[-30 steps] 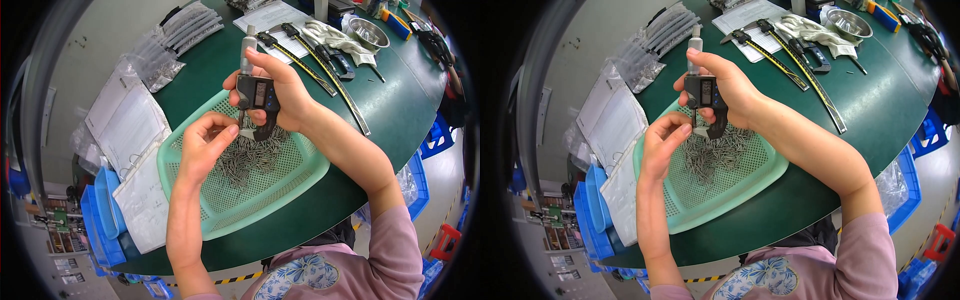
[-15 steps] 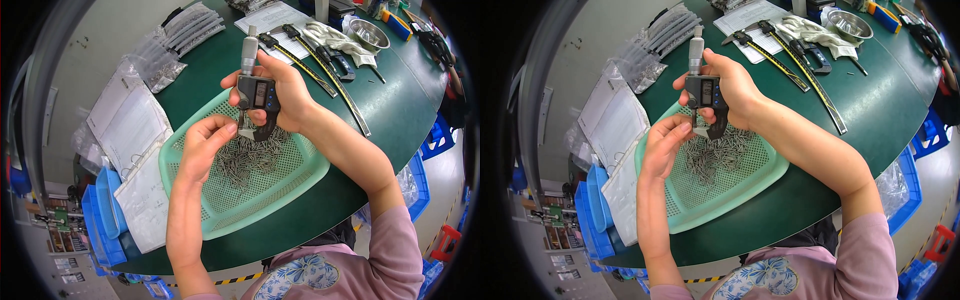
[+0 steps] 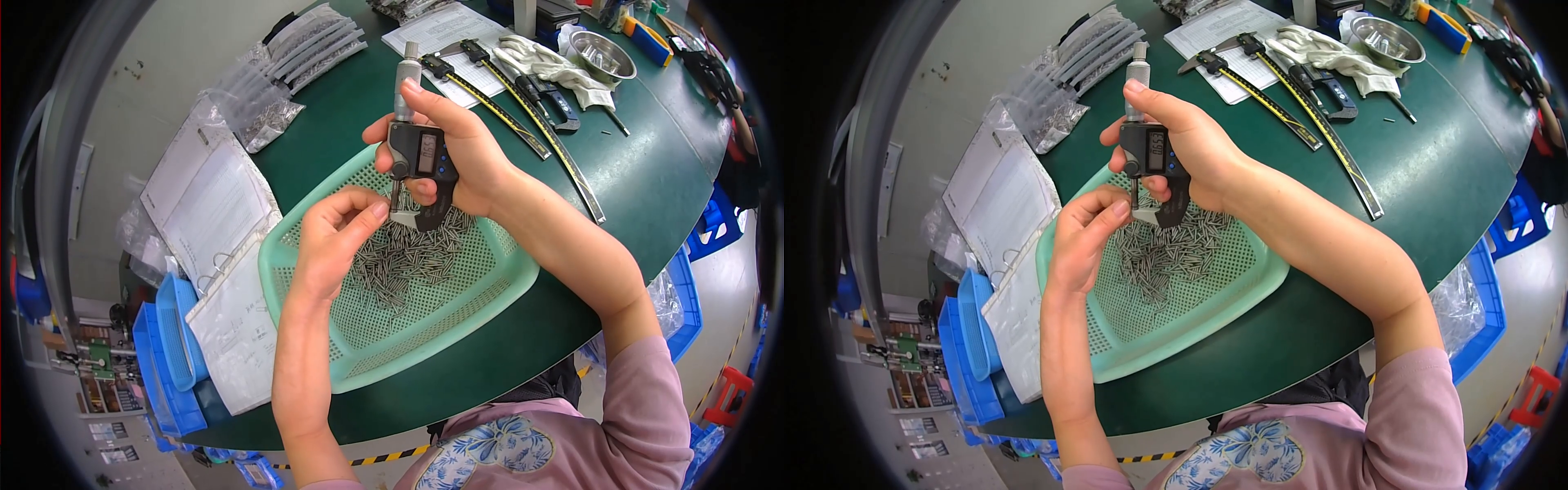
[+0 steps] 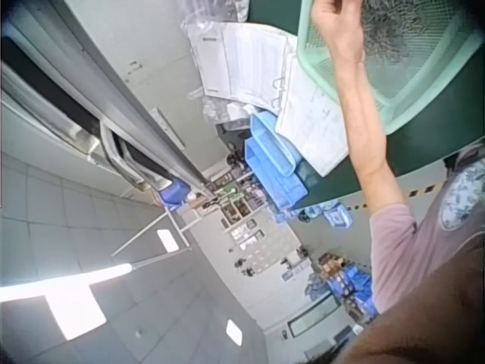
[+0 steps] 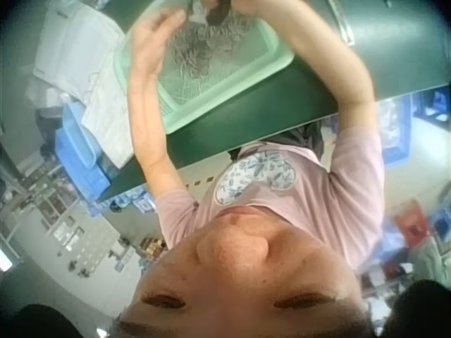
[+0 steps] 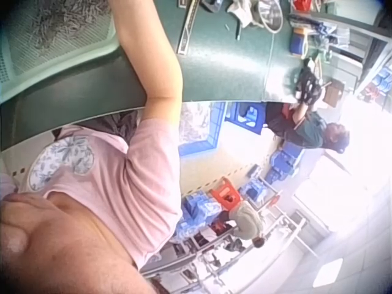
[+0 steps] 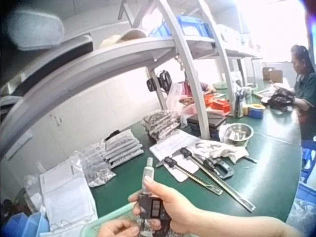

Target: Measuring the dimensions of small metal pins using a digital micrometer for quality control.

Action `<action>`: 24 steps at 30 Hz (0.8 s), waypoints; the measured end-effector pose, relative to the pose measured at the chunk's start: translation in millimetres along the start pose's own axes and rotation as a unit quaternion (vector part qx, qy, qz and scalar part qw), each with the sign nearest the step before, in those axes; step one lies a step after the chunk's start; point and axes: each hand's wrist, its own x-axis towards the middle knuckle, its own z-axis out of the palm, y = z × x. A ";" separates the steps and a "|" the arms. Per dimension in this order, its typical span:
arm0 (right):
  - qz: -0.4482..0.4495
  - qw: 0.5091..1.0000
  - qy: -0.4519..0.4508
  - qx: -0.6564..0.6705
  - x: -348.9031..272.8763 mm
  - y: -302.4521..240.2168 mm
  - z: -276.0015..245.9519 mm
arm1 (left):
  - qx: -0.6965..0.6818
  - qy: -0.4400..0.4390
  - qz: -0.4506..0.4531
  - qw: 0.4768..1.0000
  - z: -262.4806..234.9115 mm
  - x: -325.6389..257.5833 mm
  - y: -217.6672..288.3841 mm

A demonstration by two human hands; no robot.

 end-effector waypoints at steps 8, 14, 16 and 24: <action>0.021 1.000 0.004 0.000 0.1 1.5 1.1 | 0.022 0.010 -0.007 1.000 0.1 -0.2 -1.4; 0.014 0.999 0.036 0.013 0.8 -3.9 2.4 | 0.412 0.171 0.168 0.879 -7.0 8.2 -10.4; 0.015 0.998 0.049 0.023 1.5 -3.6 1.1 | 0.407 0.162 0.137 0.889 -1.6 6.8 -9.3; 0.012 0.999 0.039 0.021 0.7 -2.2 -1.9 | 0.474 -0.095 0.194 0.854 21.7 -2.5 -14.7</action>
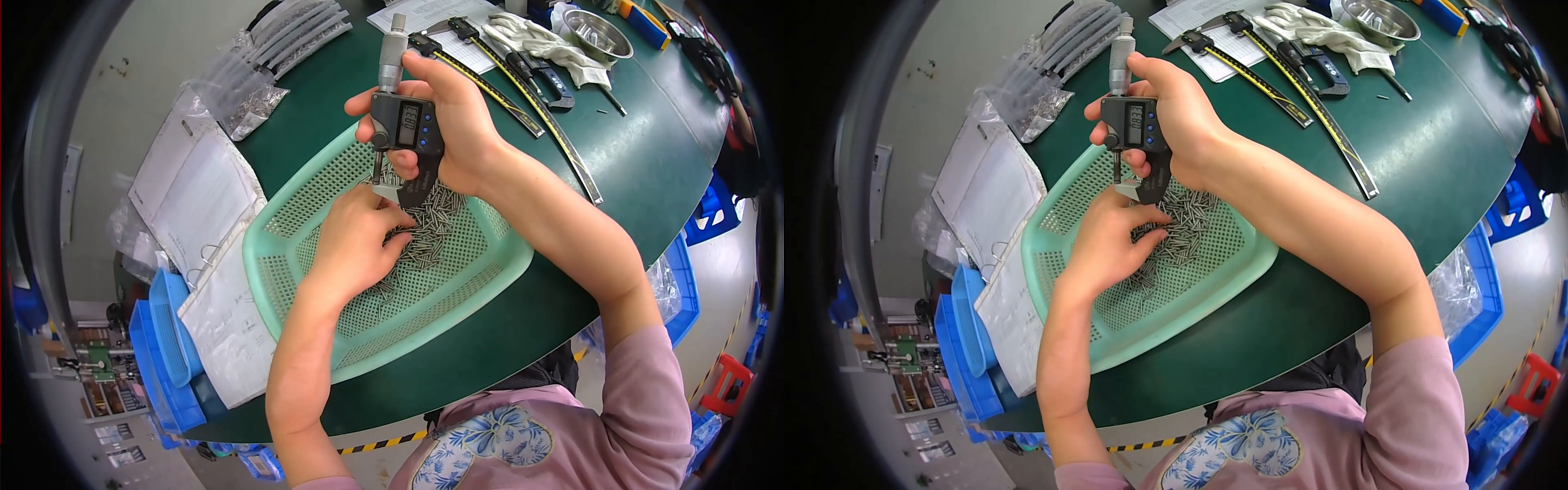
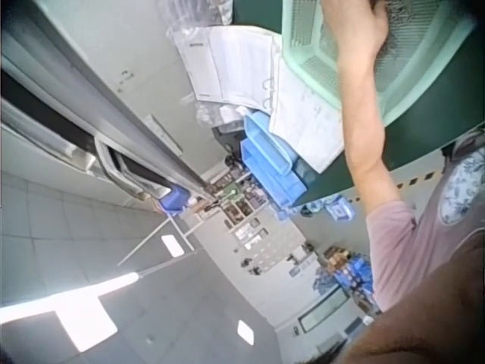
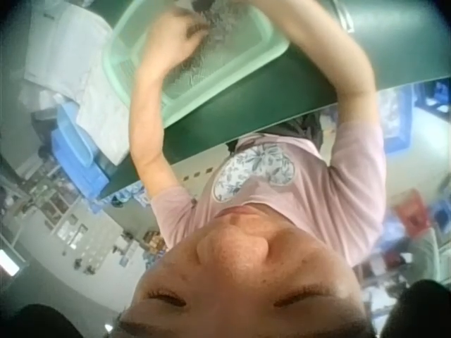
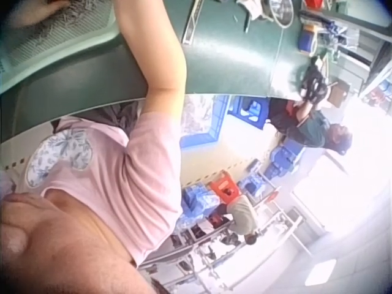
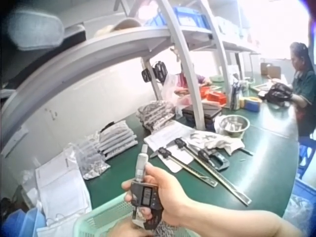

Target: Measuring the dimensions of small metal pins using a digital micrometer for quality control.

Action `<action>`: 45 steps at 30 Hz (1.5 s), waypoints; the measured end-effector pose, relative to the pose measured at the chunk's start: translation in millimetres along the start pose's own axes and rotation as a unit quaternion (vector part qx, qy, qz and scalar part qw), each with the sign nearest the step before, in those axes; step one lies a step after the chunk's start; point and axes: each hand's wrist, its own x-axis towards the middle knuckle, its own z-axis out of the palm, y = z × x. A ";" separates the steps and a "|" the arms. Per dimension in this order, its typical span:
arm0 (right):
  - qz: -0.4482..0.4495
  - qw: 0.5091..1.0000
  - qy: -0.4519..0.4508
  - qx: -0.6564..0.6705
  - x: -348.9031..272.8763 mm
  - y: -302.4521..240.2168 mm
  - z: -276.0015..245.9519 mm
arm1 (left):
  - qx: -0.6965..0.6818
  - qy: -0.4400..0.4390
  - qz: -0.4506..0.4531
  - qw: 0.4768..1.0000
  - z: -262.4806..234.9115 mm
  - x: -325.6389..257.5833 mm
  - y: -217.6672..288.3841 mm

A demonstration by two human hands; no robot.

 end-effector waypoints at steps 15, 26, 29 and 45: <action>0.000 1.000 -0.004 0.014 1.3 0.2 0.3 | 0.052 -0.022 0.016 0.998 4.3 5.7 -10.1; -0.006 0.999 -0.018 0.030 -0.8 0.5 -0.2 | -0.546 0.102 -0.200 0.807 -14.7 2.8 -8.3; -0.011 0.999 -0.020 0.040 -1.4 -0.8 0.3 | -0.521 0.111 -0.204 0.822 -15.5 3.1 -8.4; -0.012 0.999 -0.018 0.048 0.4 0.3 -0.5 | -0.436 0.094 -0.169 0.879 -19.9 -1.4 -15.4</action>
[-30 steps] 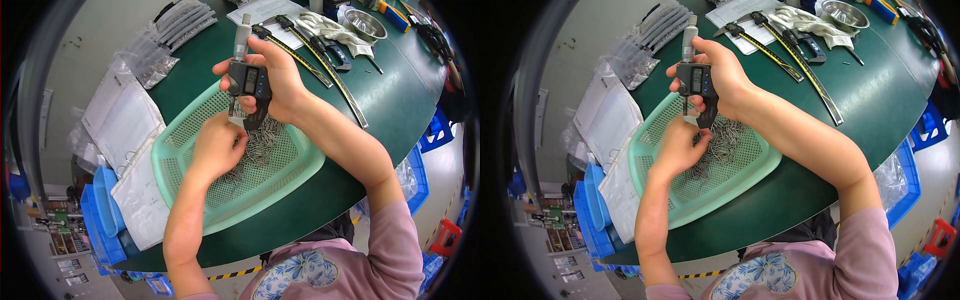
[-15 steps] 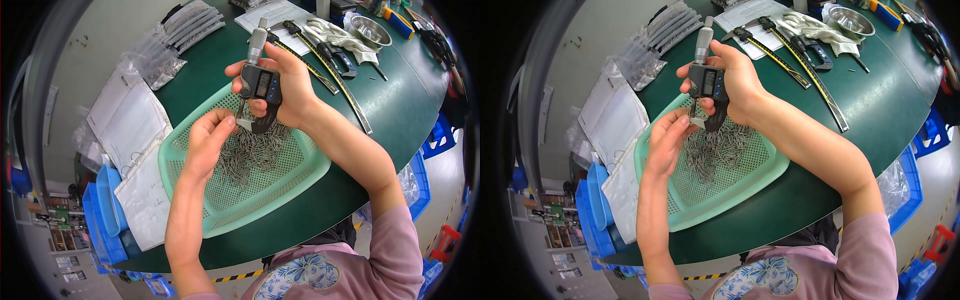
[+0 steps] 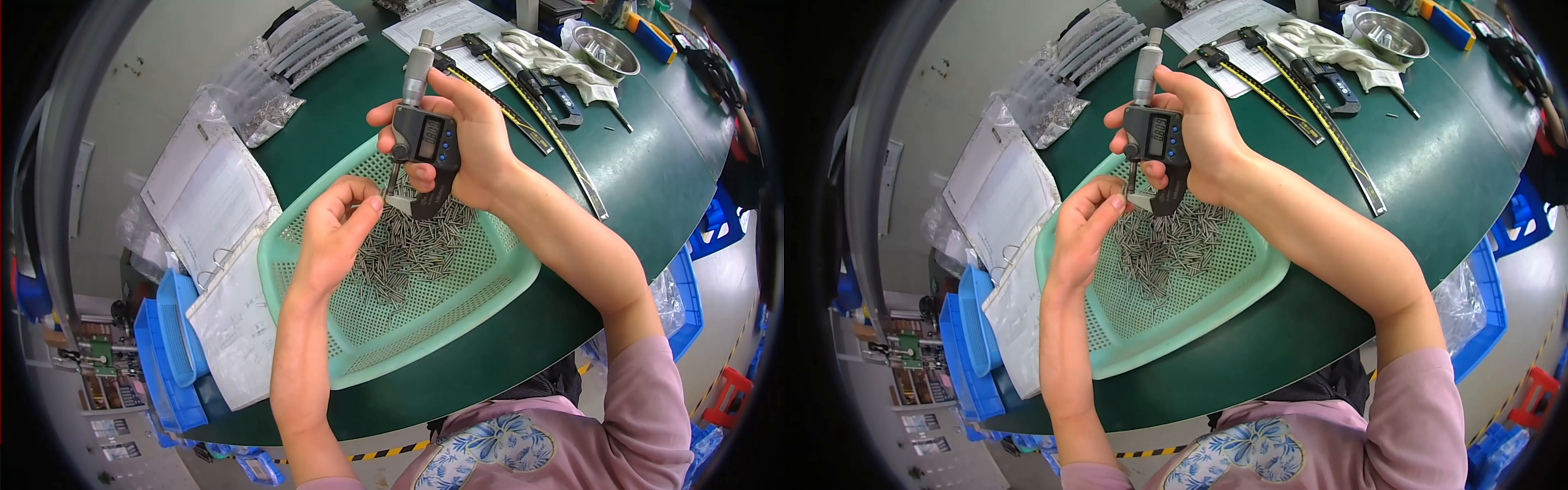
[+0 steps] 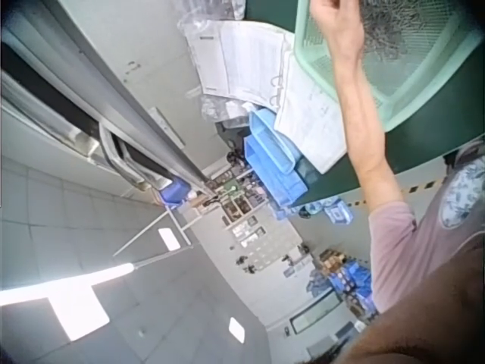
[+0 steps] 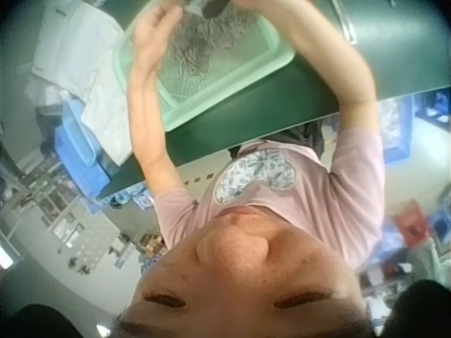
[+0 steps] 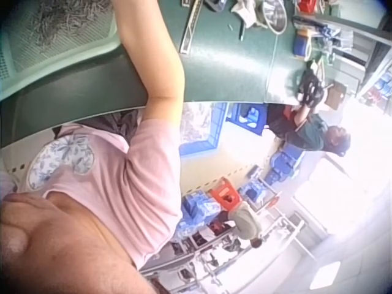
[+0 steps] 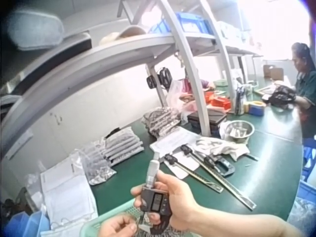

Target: Measuring the dimensions of small metal pins using a digital micrometer for quality control.

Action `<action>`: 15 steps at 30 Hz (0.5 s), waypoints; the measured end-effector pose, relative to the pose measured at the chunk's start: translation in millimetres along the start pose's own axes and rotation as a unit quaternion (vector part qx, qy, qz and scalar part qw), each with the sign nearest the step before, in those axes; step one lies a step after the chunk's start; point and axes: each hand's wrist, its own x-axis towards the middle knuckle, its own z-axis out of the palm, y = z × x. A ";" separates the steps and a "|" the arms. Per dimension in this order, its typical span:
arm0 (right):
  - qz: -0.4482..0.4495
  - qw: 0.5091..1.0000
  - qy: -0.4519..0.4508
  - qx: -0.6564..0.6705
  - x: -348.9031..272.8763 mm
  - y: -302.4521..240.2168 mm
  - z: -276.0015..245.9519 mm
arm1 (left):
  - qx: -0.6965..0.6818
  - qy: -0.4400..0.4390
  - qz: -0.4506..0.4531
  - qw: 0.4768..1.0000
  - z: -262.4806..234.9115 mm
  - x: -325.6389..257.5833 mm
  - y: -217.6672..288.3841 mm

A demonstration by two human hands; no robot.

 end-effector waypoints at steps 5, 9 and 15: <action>-0.010 0.999 0.005 -0.033 -0.1 -0.6 1.4 | -0.004 -0.006 0.002 1.000 0.2 0.4 1.0; -0.023 0.999 0.012 -0.044 0.3 -0.4 1.9 | -0.009 -0.002 -0.008 1.000 0.3 -0.2 3.0; -0.037 0.998 0.010 -0.055 -0.2 1.6 3.5 | -0.102 0.031 -0.019 0.994 6.5 0.5 4.8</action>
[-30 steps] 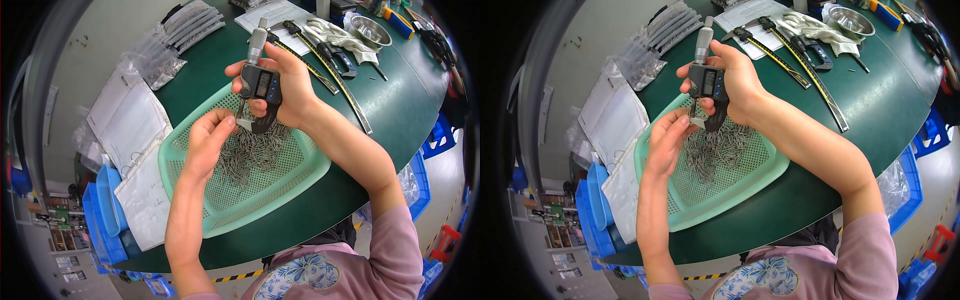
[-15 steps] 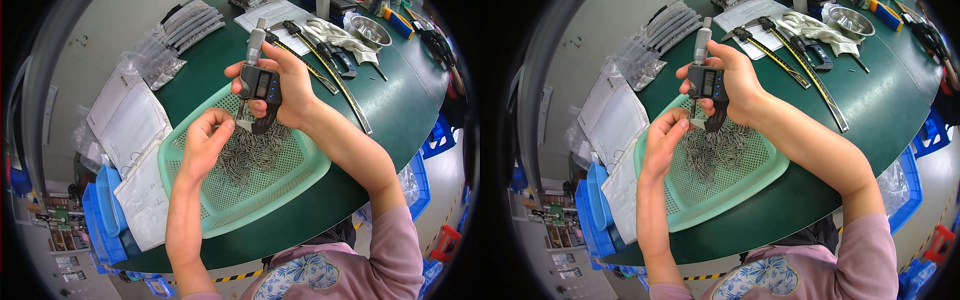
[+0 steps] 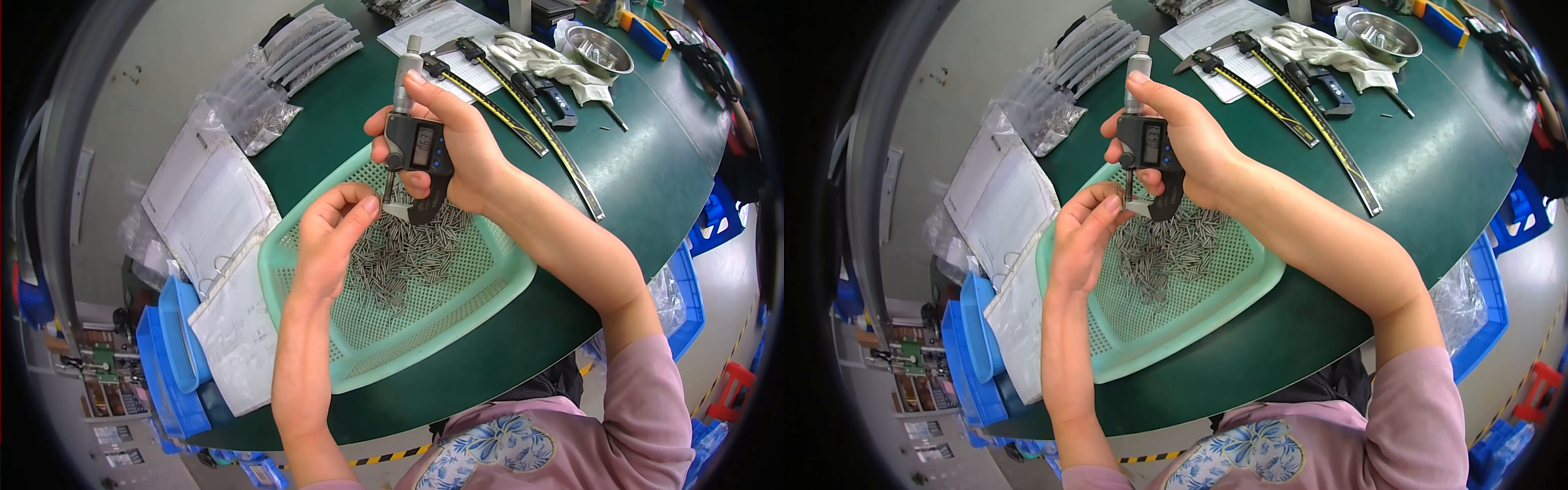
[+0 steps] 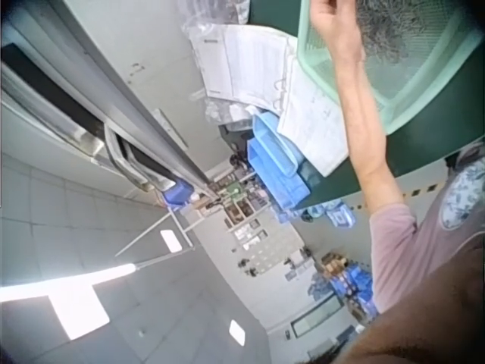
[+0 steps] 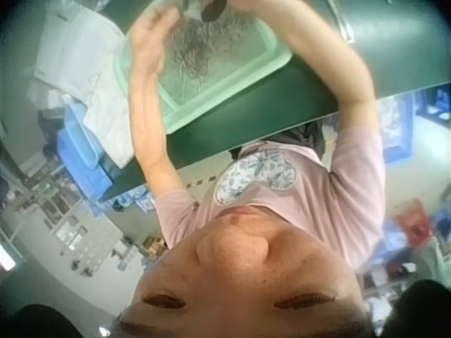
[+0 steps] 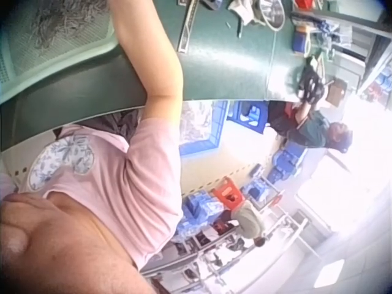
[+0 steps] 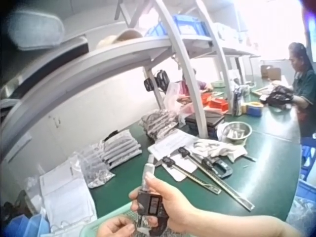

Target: Measuring the dimensions of small metal pins using a digital micrometer for quality control.

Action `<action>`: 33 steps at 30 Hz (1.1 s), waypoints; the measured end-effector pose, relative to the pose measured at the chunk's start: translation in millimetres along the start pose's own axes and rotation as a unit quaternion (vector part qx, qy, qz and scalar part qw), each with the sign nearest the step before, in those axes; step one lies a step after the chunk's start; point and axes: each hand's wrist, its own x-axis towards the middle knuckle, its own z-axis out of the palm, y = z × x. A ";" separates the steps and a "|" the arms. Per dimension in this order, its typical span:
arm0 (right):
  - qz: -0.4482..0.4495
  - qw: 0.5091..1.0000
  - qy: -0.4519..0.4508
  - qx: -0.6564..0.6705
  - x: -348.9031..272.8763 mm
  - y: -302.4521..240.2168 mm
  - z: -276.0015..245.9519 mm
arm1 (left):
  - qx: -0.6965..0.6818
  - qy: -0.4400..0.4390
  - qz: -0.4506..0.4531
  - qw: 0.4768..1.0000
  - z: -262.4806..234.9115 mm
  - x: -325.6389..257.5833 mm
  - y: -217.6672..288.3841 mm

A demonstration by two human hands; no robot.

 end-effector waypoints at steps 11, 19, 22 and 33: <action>0.013 1.000 -0.005 -0.009 -1.8 -0.7 1.4 | 0.018 0.005 -0.009 1.000 0.8 -0.4 -2.1; 0.033 0.999 -0.012 0.034 -1.7 -1.3 -0.5 | 0.017 0.016 0.026 0.999 0.2 0.3 -3.5; 0.036 0.998 -0.011 0.044 -0.7 -1.3 -1.9 | 0.016 0.017 0.032 0.999 1.2 0.6 -2.7; 0.004 1.000 -0.026 0.017 0.3 0.6 -2.0 | 0.013 0.017 0.028 0.999 1.2 -0.5 -1.9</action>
